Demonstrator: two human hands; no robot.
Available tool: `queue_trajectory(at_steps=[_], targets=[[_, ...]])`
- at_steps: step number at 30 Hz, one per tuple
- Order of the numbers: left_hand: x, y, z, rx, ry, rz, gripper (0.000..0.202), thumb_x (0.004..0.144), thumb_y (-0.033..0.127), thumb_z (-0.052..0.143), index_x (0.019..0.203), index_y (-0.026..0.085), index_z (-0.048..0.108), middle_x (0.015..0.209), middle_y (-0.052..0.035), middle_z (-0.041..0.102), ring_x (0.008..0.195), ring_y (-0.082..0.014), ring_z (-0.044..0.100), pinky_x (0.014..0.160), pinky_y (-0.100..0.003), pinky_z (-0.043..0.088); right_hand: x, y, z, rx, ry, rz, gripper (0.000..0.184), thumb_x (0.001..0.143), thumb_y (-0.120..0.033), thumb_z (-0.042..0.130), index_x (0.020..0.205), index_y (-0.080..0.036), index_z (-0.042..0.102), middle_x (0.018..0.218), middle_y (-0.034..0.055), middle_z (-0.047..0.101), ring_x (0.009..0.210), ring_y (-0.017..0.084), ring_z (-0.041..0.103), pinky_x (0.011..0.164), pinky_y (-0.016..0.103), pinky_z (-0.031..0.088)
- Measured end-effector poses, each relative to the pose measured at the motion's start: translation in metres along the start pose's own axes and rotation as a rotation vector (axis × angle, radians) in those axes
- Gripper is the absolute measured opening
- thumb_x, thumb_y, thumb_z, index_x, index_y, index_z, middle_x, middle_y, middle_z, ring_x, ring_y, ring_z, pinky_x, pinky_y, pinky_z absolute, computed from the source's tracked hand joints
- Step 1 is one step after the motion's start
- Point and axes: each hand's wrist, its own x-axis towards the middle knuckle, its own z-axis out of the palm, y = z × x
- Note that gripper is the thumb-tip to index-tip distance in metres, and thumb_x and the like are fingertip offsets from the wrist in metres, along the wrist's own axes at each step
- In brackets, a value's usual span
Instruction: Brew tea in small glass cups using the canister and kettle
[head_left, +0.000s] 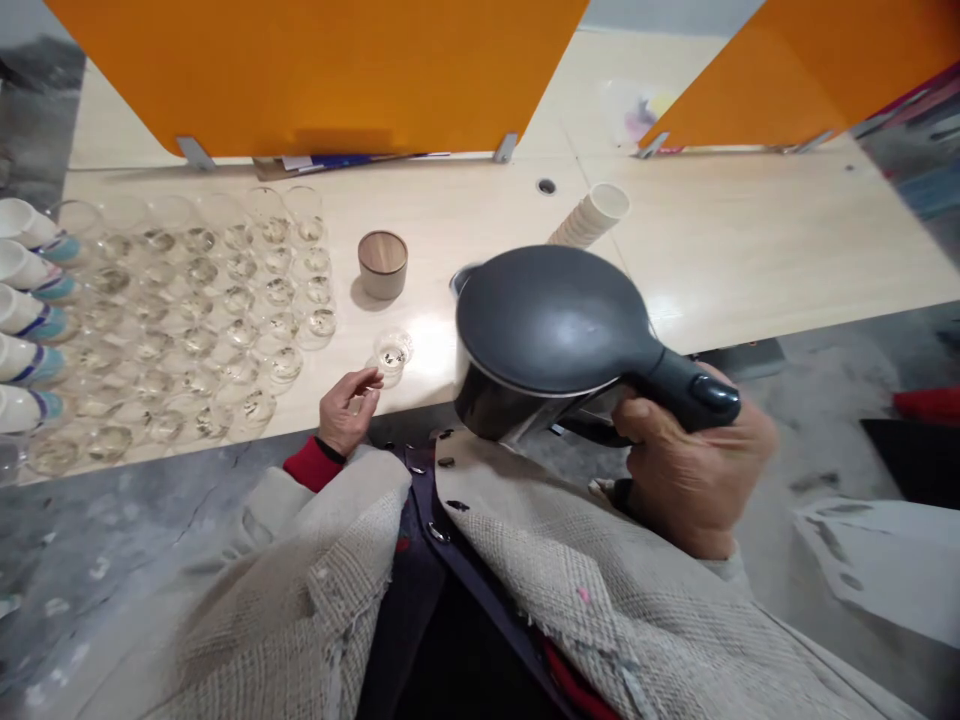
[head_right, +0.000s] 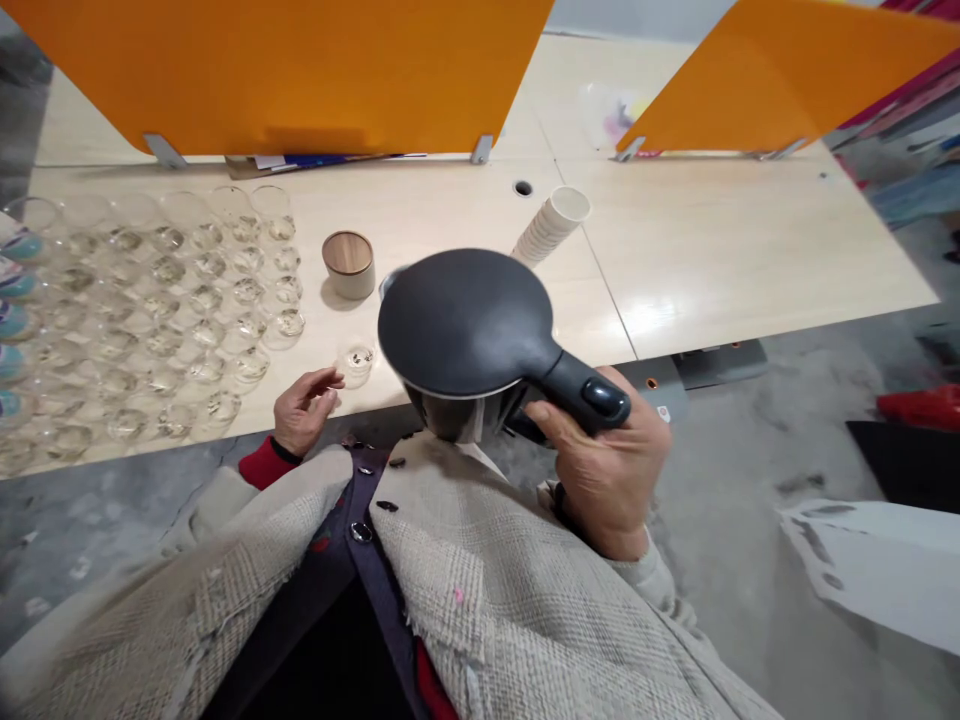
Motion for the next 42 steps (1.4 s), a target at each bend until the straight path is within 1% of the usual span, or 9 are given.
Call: queue_trajectory(at_steps=[3, 5, 7, 9, 16, 22, 31, 36, 42], targets=[[0.0, 0.036, 0.001, -0.112, -0.305, 0.005, 0.046, 0.1, 0.039, 0.065, 0.141, 0.02, 0.067, 0.128, -0.0144, 0.078, 0.112, -0.0263, 0.078, 0.092, -0.04, 0.068, -0.002, -0.006, -0.003, -0.105, -0.002, -0.029, 0.036, 0.073, -0.045, 0.094, 0.07, -0.025, 0.063, 0.061, -0.005, 0.046, 0.056, 0.013, 0.037, 0.049, 0.03, 0.03], [0.003, 0.054, 0.005, -0.192, -0.497, -0.007, 0.059, 0.096, 0.043, 0.069, 0.151, 0.022, 0.061, 0.141, -0.0151, 0.073, 0.123, -0.0303, 0.075, 0.095, -0.044, 0.069, -0.001, -0.009, 0.0, -0.164, -0.099, -0.028, 0.038, 0.074, -0.048, 0.093, 0.07, -0.025, 0.064, 0.06, -0.005, 0.045, 0.055, 0.013, 0.037, 0.048, 0.029, 0.031], [0.007, 0.066, 0.011, -0.264, -0.631, -0.009, 0.063, 0.096, 0.042, 0.07, 0.155, 0.023, 0.058, 0.148, -0.0146, 0.069, 0.127, -0.0323, 0.073, 0.103, -0.049, 0.066, 0.001, -0.011, 0.005, -0.195, -0.166, -0.032, 0.039, 0.076, -0.05, 0.092, 0.07, -0.025, 0.062, 0.06, -0.0048, 0.045, 0.056, 0.013, 0.037, 0.048, 0.029, 0.032], [0.01, 0.072, 0.014, -0.327, -0.693, -0.014, 0.06, 0.097, 0.04, 0.069, 0.154, 0.024, 0.059, 0.147, -0.014, 0.07, 0.128, -0.0333, 0.073, 0.106, -0.05, 0.064, 0.004, -0.013, 0.011, -0.206, -0.222, -0.036, 0.04, 0.077, -0.05, 0.091, 0.07, -0.025, 0.06, 0.061, -0.0051, 0.045, 0.057, 0.013, 0.037, 0.05, 0.029, 0.034], [0.005, 0.065, 0.016, -0.427, -0.713, -0.071, 0.059, 0.1, 0.043, 0.066, 0.155, 0.026, 0.057, 0.153, -0.0133, 0.066, 0.134, -0.0322, 0.07, 0.111, -0.051, 0.061, 0.015, -0.016, 0.03, -0.224, -0.328, -0.042, 0.04, 0.079, -0.048, 0.09, 0.072, -0.024, 0.058, 0.063, -0.0066, 0.043, 0.058, 0.011, 0.037, 0.053, 0.028, 0.036], [0.002, 0.057, 0.019, -0.502, -0.714, -0.114, 0.063, 0.1, 0.05, 0.066, 0.156, 0.023, 0.056, 0.146, -0.0166, 0.07, 0.146, -0.0361, 0.059, 0.114, -0.057, 0.058, 0.026, -0.017, 0.046, -0.251, -0.388, -0.066, 0.044, 0.079, -0.055, 0.088, 0.07, -0.024, 0.058, 0.06, -0.0064, 0.044, 0.056, 0.012, 0.037, 0.05, 0.027, 0.034], [0.002, 0.053, 0.021, -0.539, -0.697, -0.119, 0.061, 0.099, 0.058, 0.066, 0.15, 0.024, 0.063, 0.145, -0.0167, 0.071, 0.143, -0.0354, 0.062, 0.112, -0.057, 0.059, 0.034, -0.019, 0.06, -0.291, -0.439, -0.081, 0.046, 0.079, -0.062, 0.086, 0.074, -0.023, 0.062, 0.061, -0.0056, 0.049, 0.057, 0.012, 0.041, 0.05, 0.026, 0.035], [0.002, 0.051, 0.022, -0.509, -0.634, -0.05, 0.058, 0.097, 0.06, 0.068, 0.144, 0.024, 0.069, 0.136, -0.0164, 0.076, 0.132, -0.0341, 0.071, 0.105, -0.053, 0.063, 0.036, -0.018, 0.064, -0.315, -0.451, -0.068, 0.043, 0.079, -0.058, 0.087, 0.075, -0.022, 0.064, 0.06, -0.006, 0.049, 0.058, 0.012, 0.041, 0.051, 0.025, 0.034], [0.002, 0.048, 0.024, -0.565, -0.684, -0.104, 0.062, 0.097, 0.06, 0.068, 0.147, 0.023, 0.065, 0.141, -0.0164, 0.073, 0.136, -0.0336, 0.068, 0.113, -0.056, 0.059, 0.037, -0.016, 0.065, -0.309, -0.459, -0.061, 0.042, 0.079, -0.058, 0.087, 0.077, -0.022, 0.065, 0.061, -0.0053, 0.051, 0.059, 0.012, 0.042, 0.052, 0.025, 0.035]])
